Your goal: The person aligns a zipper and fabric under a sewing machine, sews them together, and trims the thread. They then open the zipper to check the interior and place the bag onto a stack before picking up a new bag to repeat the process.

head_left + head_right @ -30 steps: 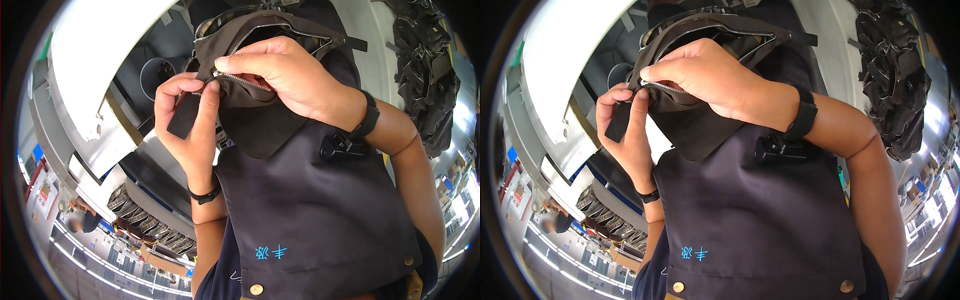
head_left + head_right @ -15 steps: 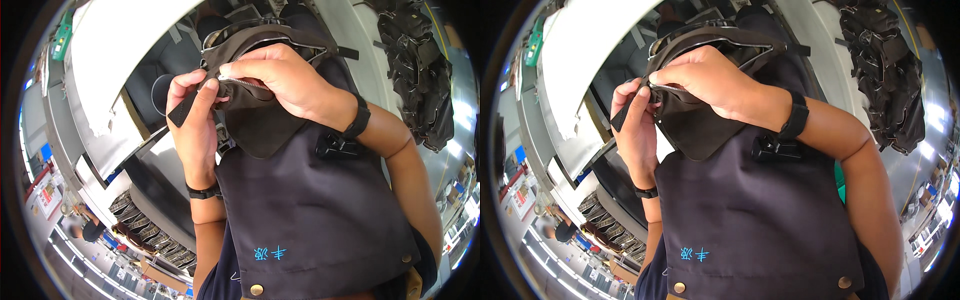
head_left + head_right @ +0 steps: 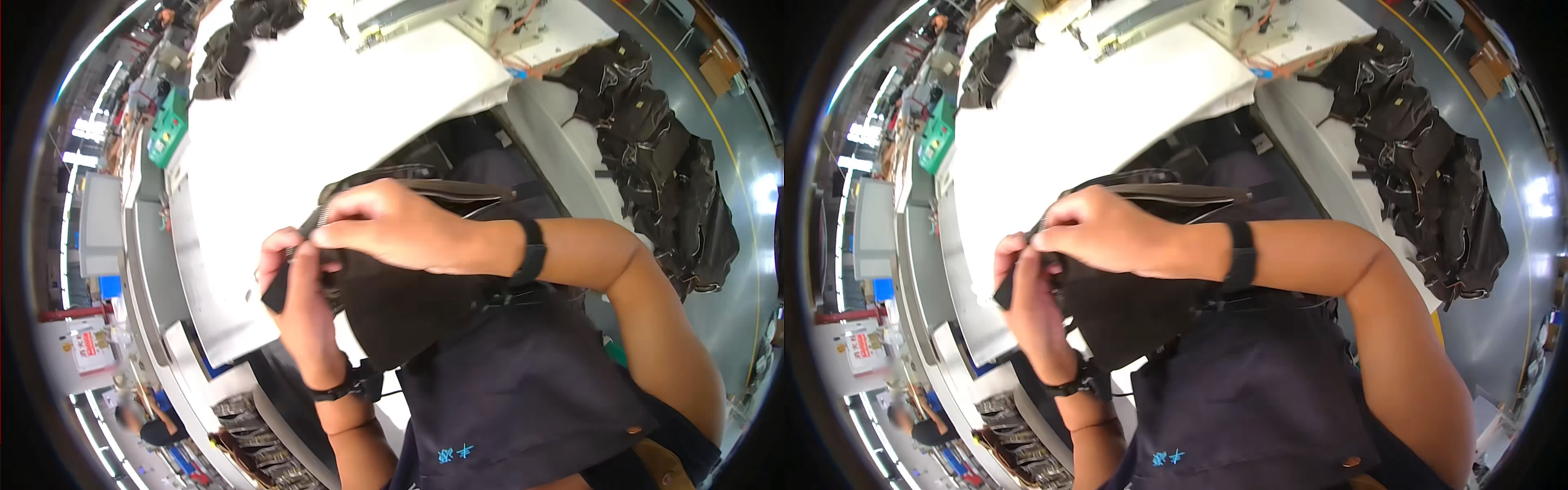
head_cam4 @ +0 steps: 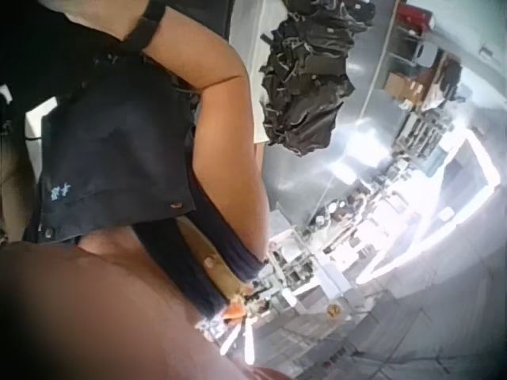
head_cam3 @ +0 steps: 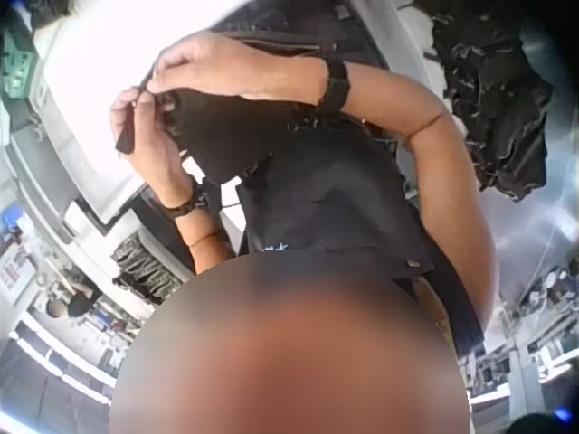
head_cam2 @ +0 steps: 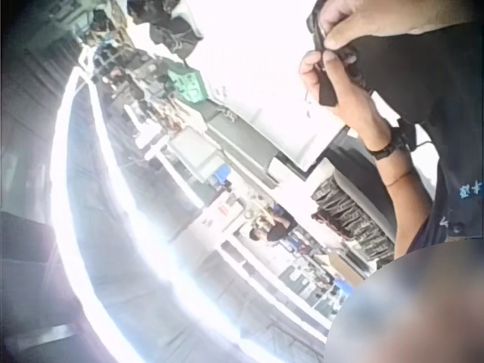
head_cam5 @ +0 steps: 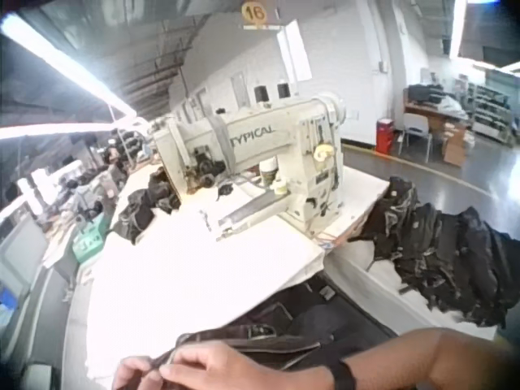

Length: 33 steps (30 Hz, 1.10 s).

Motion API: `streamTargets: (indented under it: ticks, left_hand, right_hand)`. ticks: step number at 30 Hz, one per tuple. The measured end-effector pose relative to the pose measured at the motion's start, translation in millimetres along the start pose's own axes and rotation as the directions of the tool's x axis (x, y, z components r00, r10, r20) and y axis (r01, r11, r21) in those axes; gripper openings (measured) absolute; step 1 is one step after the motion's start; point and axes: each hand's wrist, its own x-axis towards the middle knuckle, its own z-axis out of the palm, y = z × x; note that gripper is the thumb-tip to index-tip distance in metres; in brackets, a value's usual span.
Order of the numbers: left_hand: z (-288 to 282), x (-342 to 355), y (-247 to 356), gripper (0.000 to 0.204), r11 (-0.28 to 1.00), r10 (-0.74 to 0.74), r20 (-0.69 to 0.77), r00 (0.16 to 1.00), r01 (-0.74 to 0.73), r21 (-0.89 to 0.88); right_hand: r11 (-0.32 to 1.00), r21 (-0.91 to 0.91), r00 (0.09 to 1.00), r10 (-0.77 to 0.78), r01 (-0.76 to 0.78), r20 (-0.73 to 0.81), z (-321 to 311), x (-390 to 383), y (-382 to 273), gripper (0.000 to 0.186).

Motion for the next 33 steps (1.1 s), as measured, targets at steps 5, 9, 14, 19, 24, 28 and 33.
streamTargets:
  ticks: [5, 9, 14, 19, 24, 28, 33]
  left_hand:
    - [-16, 47, 79, 0.015, 0.879, 0.473, -0.182, 0.862, -0.450, 0.156]
    - [-24, 97, 90, 0.021, 0.783, 0.610, -0.255, 0.750, -0.520, 0.342]
    - [-24, 183, 28, 0.033, 0.908, 0.372, -0.173, 0.912, -0.319, 0.273]
    - [-16, 226, -31, 0.034, 0.988, 0.126, -0.135, 0.983, -0.112, 0.111]
    - [6, 251, -48, 0.032, 0.988, 0.085, -0.087, 0.993, -0.073, 0.136]
    - [15, 257, -51, 0.033, 0.976, 0.136, -0.061, 0.989, -0.123, 0.181]
    - [18, 244, -51, 0.033, 0.979, 0.106, -0.055, 0.993, -0.095, 0.181]
  right_hand:
    - [0.930, 0.036, 0.924, -0.367, 0.365, 0.107, 45, 94, -49, 0.025]
    - [0.828, -0.010, 0.818, -0.552, 0.561, 0.159, 46, 169, -53, 0.028]
    - [1.000, -0.003, 0.999, -0.019, 0.019, 0.045, -10, 230, -6, 0.020]
    - [0.998, 0.061, 0.999, -0.020, 0.017, 0.040, -82, 247, 25, 0.016]
    - [0.989, -0.148, 0.999, 0.015, -0.020, -0.037, -113, 248, 19, 0.021]
    - [0.994, -0.068, 0.996, -0.083, 0.083, 0.013, -119, 237, 20, 0.022]
    - [0.997, 0.074, 0.989, -0.027, 0.017, 0.142, -129, 233, 29, 0.032]
